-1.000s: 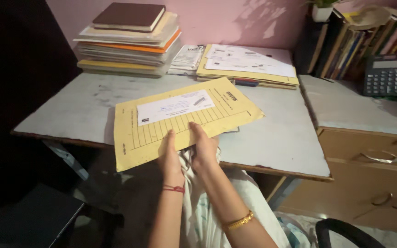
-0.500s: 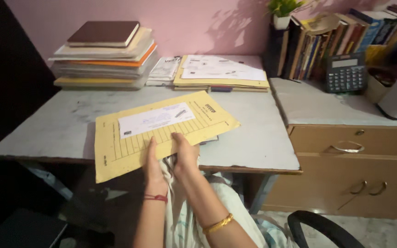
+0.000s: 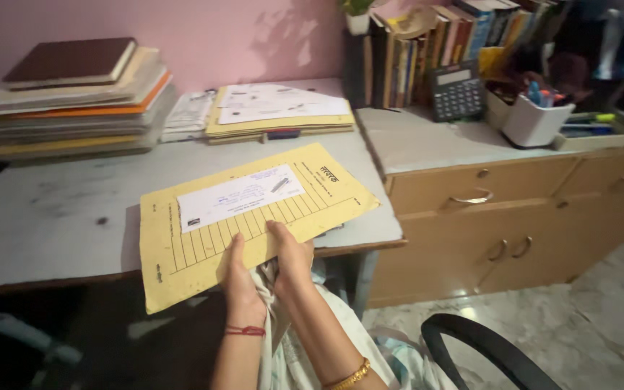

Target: The person wipes a blue book, a closed laptop, and several file folders with a white cloth on a desk. They move the laptop aside, wipe the book and folders, then place the folders on a nearby cabinet. The person also wipes a small paper packet before the clip ends.

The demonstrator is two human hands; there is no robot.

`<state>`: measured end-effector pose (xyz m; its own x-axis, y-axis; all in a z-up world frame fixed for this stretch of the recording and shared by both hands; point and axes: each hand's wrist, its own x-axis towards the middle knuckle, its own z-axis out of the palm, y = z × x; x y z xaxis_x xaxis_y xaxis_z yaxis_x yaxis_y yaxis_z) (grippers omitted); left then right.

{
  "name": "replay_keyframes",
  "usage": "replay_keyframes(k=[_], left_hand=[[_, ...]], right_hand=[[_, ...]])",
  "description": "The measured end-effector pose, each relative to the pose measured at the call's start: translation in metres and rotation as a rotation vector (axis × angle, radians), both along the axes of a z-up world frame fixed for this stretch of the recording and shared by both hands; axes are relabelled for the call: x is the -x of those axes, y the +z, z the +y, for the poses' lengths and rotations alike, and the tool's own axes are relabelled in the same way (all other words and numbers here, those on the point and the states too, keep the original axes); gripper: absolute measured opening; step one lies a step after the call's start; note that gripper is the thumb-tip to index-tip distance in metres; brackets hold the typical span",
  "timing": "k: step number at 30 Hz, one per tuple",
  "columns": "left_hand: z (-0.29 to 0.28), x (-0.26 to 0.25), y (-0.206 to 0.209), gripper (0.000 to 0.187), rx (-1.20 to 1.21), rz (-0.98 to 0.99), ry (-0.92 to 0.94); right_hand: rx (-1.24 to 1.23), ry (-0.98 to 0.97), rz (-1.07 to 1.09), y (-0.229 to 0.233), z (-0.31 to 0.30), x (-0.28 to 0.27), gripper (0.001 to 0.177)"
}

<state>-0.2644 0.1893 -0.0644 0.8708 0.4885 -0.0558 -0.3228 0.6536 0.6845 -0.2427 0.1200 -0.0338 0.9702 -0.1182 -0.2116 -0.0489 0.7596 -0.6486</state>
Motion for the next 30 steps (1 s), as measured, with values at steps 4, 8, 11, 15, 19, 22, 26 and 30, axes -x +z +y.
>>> replay_keyframes(k=[4, 8, 11, 15, 19, 22, 26, 30], left_hand=[[-0.032, 0.003, -0.003, 0.047, -0.031, 0.047, -0.032], [-0.066, -0.001, 0.002, 0.048, -0.008, 0.098, -0.089], [-0.091, -0.007, 0.007, 0.049, -0.010, 0.120, -0.174], [-0.129, -0.019, 0.016, 0.049, 0.001, 0.156, -0.300], [-0.177, -0.028, 0.014, 0.048, -0.003, 0.189, -0.367], [-0.213, -0.031, 0.013, 0.049, -0.035, 0.148, -0.414], [-0.245, -0.034, 0.007, 0.050, -0.087, 0.108, -0.488], [-0.268, -0.035, 0.004, 0.051, -0.035, 0.118, -0.548]], right_hand=[[0.063, -0.054, -0.018, -0.009, -0.034, 0.002, 0.058], [0.032, -0.093, 0.060, -0.011, -0.068, 0.001, 0.054], [0.032, -0.163, 0.080, -0.011, -0.092, -0.002, 0.052], [0.037, -0.263, 0.036, -0.010, -0.132, -0.010, 0.051], [0.023, -0.325, 0.132, -0.011, -0.182, -0.014, 0.049], [0.010, -0.383, 0.089, -0.008, -0.215, -0.010, 0.047], [-0.031, -0.449, 0.096, -0.010, -0.246, -0.004, 0.046], [-0.129, -0.459, 0.124, -0.013, -0.270, -0.006, 0.046]])
